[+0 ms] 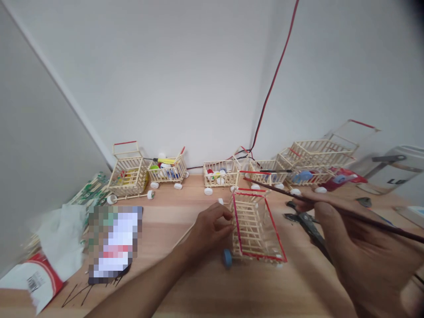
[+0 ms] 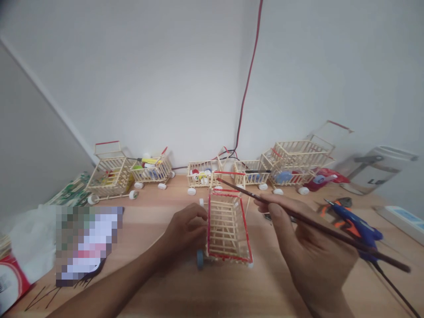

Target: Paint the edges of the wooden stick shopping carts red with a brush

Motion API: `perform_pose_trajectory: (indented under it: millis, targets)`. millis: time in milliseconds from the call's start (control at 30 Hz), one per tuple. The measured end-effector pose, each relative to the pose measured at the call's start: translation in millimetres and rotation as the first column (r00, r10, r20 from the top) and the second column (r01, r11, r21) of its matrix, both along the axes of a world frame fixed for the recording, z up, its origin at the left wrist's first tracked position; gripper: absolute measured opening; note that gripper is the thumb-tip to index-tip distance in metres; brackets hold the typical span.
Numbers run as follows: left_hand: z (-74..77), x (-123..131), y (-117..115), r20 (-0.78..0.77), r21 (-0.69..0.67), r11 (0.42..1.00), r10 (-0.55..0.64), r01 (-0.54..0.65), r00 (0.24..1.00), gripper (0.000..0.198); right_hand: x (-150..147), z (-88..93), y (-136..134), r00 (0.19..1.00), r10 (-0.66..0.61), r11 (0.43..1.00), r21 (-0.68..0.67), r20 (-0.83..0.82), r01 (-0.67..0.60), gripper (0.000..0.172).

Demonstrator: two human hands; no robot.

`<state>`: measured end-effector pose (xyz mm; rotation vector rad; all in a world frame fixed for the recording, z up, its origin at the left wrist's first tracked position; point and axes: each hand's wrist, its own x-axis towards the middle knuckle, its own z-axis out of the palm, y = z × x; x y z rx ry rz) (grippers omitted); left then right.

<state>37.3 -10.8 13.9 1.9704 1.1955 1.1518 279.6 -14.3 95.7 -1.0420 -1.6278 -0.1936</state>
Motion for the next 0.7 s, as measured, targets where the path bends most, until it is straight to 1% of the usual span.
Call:
perform_pose_trajectory:
  millis: [100, 167, 267, 300, 400, 500, 700]
  targets:
    - [0.0, 0, 0, -0.002, 0.006, 1.000, -0.003, 0.003, 1.000, 0.011, -8, -3.0, 1, 0.999, -0.019, 0.997, 0.080, 0.037, 0.016, 0.020]
    - [0.3, 0, 0, -0.002, 0.011, 1.000, -0.002, 0.002, 1.000, 0.010, -13, -5.4, 2, 1.000, -0.016, 0.993, 0.114, 0.008, 0.015, 0.022]
    - [0.8, 0, 0, -0.005, 0.012, 1.000, 0.001, -0.001, 1.000, 0.010, -17, -8.2, 5, 0.999, 0.029, 0.996, 0.089, -0.040, -0.025, 0.027]
    - [0.9, -1, 0, -0.008, 0.010, 1.000, 0.004, -0.004, 1.000, 0.009, -18, -9.1, 6, 0.999, 0.027, 0.995, 0.092, -0.039, -0.023, 0.027]
    - [0.8, -1, -1, -0.018, -0.006, 1.000, 0.012, -0.012, 1.000, 0.008, -16, -11.8, 9, 0.999, -0.027, 0.993, 0.120, 0.034, 0.022, 0.028]
    - [0.1, -1, -1, -0.018, -0.006, 1.000, 0.013, -0.013, 1.000, 0.009, -12, -14.8, 9, 0.995, -0.054, 0.987, 0.153, 0.083, 0.041, 0.026]
    - [0.2, 0, 0, -0.017, 0.015, 1.000, 0.012, -0.012, 1.000, 0.009, -8, -15.1, 4, 0.987, -0.027, 0.990, 0.140, 0.160, 0.004, 0.016]
